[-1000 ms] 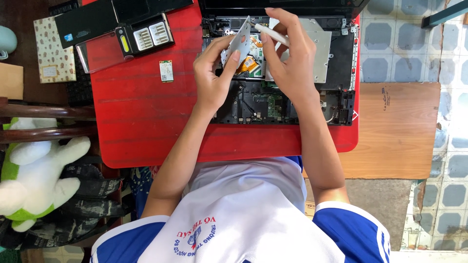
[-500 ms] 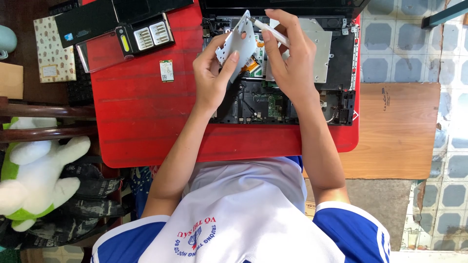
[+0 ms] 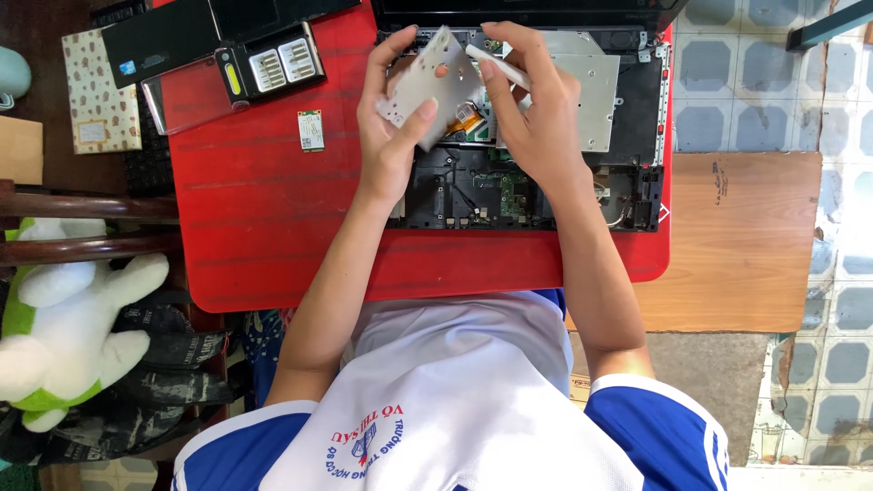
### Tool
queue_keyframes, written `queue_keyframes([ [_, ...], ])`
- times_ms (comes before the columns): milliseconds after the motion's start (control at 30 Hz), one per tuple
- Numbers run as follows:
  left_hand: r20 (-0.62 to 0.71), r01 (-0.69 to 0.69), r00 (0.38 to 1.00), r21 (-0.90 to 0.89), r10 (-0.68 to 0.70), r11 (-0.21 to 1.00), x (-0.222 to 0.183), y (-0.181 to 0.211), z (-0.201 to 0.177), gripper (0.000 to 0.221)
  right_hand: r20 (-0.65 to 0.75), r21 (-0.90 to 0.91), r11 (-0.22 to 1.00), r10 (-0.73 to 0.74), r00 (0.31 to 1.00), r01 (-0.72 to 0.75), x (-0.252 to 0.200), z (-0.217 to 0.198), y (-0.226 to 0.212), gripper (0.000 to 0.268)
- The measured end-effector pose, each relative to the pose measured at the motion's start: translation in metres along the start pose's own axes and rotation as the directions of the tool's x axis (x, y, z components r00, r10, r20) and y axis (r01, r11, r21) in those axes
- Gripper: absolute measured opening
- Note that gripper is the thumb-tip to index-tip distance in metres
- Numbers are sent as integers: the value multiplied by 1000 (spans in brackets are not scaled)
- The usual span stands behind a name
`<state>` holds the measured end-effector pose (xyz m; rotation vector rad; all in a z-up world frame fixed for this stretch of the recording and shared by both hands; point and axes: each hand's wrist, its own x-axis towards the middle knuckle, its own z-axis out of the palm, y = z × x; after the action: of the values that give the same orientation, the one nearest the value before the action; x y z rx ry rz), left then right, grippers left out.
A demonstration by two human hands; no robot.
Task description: Disassembling and repairing internal laptop components, focusing on ribbon cable connection and shield placement.
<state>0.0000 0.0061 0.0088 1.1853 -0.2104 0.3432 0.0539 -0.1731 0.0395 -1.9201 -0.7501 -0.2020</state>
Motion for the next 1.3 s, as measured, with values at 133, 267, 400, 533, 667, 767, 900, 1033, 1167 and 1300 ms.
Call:
queue_keyframes([
  [133, -17, 60, 998, -33, -61, 998, -1, -3, -4, 58, 7, 8, 1000, -14, 1000, 14, 1, 0, -4, 18],
  [267, -14, 85, 996, -71, -86, 994, -1, -3, -5, 57, 11, 5, 1000, -24, 1000, 23, 3, 1, -4, 19],
  [400, 22, 90, 996, -79, -89, 993, -2, -1, -4, 55, 27, -3, 1000, -24, 999, 24, 2, 1, -6, 20],
  [533, 28, 64, 998, -131, -61, 989, 0, -6, -5, 56, 20, -1, 999, -39, 999, 39, 3, 0, -7, 19],
  [667, 5, 49, 999, -153, -49, 987, 0, -4, -8, 56, -7, 66, 997, 40, 999, -40, 1, -2, -11, 18],
  [767, 1, 77, 997, -212, -78, 974, 0, -5, -11, 56, -8, 161, 984, 74, 997, -72, 2, -5, -14, 20],
  [900, 20, 107, 994, -226, -105, 968, 0, -6, -12, 56, 16, 238, 964, 118, 993, -118, 2, -6, -15, 21],
  [1033, 42, 121, 992, -227, -115, 966, -1, -4, -8, 56, 4, 236, 963, 132, 991, -129, 3, -5, -17, 22],
  [1167, 43, 113, 993, -171, -107, 979, -1, -3, -8, 56, -4, 224, 968, 121, 993, -117, 3, -5, -16, 20],
  [1300, 40, 110, 994, -173, -105, 979, -1, -6, -10, 57, -23, 230, 965, 132, 991, -124, 3, -6, -18, 18],
])
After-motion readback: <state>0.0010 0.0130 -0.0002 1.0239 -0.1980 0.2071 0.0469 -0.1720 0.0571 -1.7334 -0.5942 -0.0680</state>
